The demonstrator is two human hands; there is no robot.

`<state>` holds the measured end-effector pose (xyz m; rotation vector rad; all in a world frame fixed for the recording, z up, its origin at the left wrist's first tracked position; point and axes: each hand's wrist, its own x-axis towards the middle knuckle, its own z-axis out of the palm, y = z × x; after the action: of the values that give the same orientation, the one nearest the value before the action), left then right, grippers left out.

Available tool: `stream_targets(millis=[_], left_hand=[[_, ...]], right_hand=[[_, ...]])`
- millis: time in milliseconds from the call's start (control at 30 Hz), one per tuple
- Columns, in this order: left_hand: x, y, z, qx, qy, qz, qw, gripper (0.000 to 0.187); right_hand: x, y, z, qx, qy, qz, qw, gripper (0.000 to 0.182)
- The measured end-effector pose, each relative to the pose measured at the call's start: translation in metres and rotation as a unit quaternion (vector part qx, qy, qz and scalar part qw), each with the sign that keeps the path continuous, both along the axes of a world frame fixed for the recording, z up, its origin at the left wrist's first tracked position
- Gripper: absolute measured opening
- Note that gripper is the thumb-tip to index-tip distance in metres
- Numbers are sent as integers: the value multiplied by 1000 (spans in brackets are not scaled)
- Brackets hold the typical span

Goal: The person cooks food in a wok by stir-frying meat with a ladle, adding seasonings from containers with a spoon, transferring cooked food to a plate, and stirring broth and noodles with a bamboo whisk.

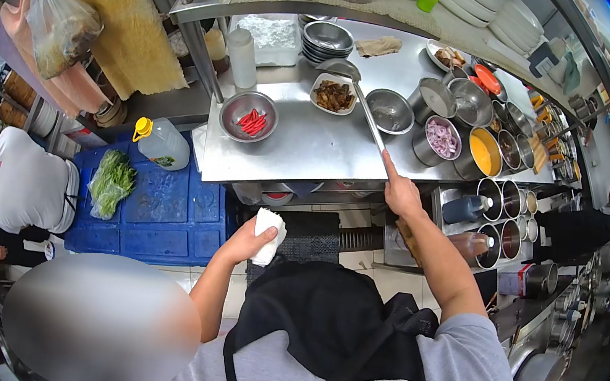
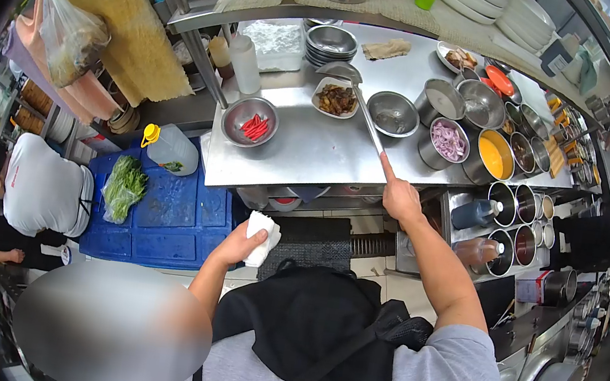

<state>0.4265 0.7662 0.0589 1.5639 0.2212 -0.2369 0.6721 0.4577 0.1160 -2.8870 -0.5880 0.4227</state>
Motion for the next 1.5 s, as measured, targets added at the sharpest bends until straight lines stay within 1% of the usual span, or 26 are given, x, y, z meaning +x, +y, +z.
stream_targets(millis=[33,100,133,167,267,333,433,500,567,600,700,733,833,867,933,1000,1067,1100,1167,1233,1267,1333,1367,1433,1467,1500], left_hand=[[2,1,-4,2,4,-13,1000,53],[9,-1,-2,17,12,-58,998,51],[14,-3,-3,18,14,-91,996,50],[21,-5,-6,20,15,-128,991,49],[49,-23,-26,25,18,-233,972,46],[74,-47,-30,58,20,-313,948,47],[102,-89,-38,61,67,-432,897,45],[118,-117,-62,58,88,-520,848,40],[126,-152,-72,76,115,-594,792,37],[122,-176,-58,111,108,-609,778,35],[106,-244,-45,104,48,-680,725,35],[101,-267,-43,110,28,-710,695,36],[72,-336,-47,114,10,-747,654,37],[63,-355,-47,116,5,-759,641,37],[35,-401,-38,114,-12,-803,585,40],[17,-437,-57,97,-13,-829,551,44],[-18,-477,-36,85,-39,-845,526,49],[-22,-498,-57,123,-33,-857,499,51],[-44,-534,-70,145,-74,-859,486,52],[-70,-571,-56,147,-82,-874,455,52],[-83,-593,-45,143,-94,-887,428,52],[-98,-634,-20,158,-106,-884,428,52],[-101,-649,-14,172,-116,-882,424,51],[-94,-671,-17,147,-95,-854,490,40],[-84,-675,-25,146,-91,-841,512,36],[-69,-674,-35,143,-88,-828,535,33]], right_hand=[[-3,-1,-2,4,-1,-7,1000,86],[-9,-13,-12,114,14,-10,993,86],[-20,-17,-8,250,25,3,968,87],[-34,-26,-1,362,214,-129,898,77],[-82,-71,6,534,341,-190,750,49],[-130,-120,-4,612,386,-191,664,37],[-247,-176,-4,679,369,-255,582,41],[-338,-197,4,704,297,-342,547,43],[-424,-199,35,678,218,-432,553,45],[-465,-200,44,685,167,-480,522,46],[-575,-198,72,623,-2,-612,487,49],[-608,-196,63,619,-115,-656,416,54],[-656,-193,81,678,-329,-605,257,77],[-667,-199,76,674,-343,-607,245,77],[-695,-226,58,532,-402,-719,196,81],[-739,-265,49,471,-421,-754,181,80],[-784,-317,42,345,-406,-828,173,80],[-815,-353,31,343,-410,-828,169,80],[-887,-433,-7,6,-162,-943,290,82],[-939,-509,-18,-65,-44,-950,302,67],[-959,-543,-18,-65,-46,-949,304,67],[-976,-595,-15,257,-56,-945,194,41],[-976,-607,-17,258,-54,-945,196,41],[-952,-596,-19,326,-200,-915,125,22],[-940,-579,-31,278,-255,-913,154,33],[-930,-557,-44,156,-271,-928,201,51]])
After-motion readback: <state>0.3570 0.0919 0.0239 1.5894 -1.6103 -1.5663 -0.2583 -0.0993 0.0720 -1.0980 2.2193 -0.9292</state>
